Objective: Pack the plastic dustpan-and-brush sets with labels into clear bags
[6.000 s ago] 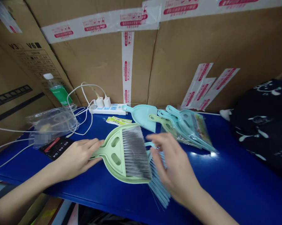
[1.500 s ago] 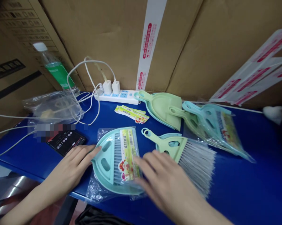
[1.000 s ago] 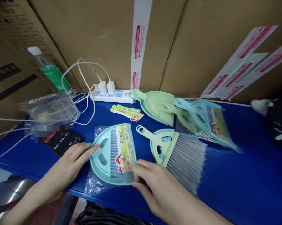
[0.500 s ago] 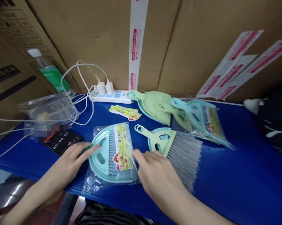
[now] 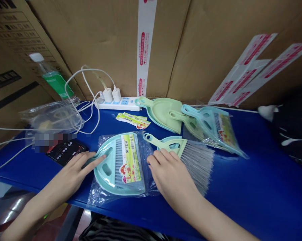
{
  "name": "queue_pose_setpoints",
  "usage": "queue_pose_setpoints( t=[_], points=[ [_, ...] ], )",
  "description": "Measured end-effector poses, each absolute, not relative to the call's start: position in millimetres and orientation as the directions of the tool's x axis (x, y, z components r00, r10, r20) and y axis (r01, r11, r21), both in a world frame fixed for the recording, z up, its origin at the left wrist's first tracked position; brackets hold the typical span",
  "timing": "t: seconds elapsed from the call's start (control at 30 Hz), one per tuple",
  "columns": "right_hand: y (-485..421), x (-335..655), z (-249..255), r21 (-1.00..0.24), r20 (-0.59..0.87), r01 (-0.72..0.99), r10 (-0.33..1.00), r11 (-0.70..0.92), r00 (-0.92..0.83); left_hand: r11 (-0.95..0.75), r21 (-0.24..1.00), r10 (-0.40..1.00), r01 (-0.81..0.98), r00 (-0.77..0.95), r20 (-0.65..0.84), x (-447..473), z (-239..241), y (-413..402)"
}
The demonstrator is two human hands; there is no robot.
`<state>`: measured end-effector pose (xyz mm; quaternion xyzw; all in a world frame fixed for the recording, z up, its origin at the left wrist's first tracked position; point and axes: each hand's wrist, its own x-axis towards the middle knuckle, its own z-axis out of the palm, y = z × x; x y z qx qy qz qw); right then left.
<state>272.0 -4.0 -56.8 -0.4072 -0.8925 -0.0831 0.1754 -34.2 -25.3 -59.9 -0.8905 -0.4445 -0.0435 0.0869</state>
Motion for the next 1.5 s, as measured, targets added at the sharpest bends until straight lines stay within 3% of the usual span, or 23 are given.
queue_pose_setpoints(
  t=[0.17, 0.4, 0.67, 0.73, 0.9, 0.97, 1.23, 1.5],
  points=[
    [-3, 265, -55, -0.336, 0.232, 0.711, 0.786, 0.617, -0.573, -0.606, -0.113, 0.764, 0.787, 0.616, 0.193, -37, -63, -25],
    [-3, 257, -58, -0.456, 0.165, 0.708, 0.833, 0.539, -0.528, -0.629, -0.150, 0.732, 0.762, 0.647, 0.214, -35, -60, -24],
    [-2, 261, -46, -0.640, 0.173, 0.558, 0.807, 0.528, -0.565, -0.609, -0.102, 0.771, 0.787, 0.617, 0.160, -37, -61, -25],
    [-2, 262, -50, -0.636, 0.187, 0.543, 0.792, 0.549, -0.582, -0.613, -0.095, 0.765, 0.784, 0.620, 0.174, -39, -62, -26],
    [-4, 260, -62, -0.393, 0.226, 0.646, 0.750, 0.654, -0.622, -0.626, -0.084, 0.742, 0.775, 0.626, 0.242, -43, -56, -34],
    [-7, 259, -63, -0.359, 0.222, 0.655, 0.743, 0.664, -0.631, -0.618, -0.074, 0.753, 0.782, 0.617, 0.228, -44, -52, -39],
    [-11, 256, -63, -0.535, 0.197, 0.673, 0.850, 0.510, -0.488, -0.616, 0.013, 0.776, 0.788, 0.604, 0.181, -35, -43, -48],
    [-9, 261, -66, -0.547, 0.198, 0.683, 0.867, 0.485, -0.457, -0.638, -0.008, 0.751, 0.770, 0.625, 0.213, -32, -40, -47]
  ],
)
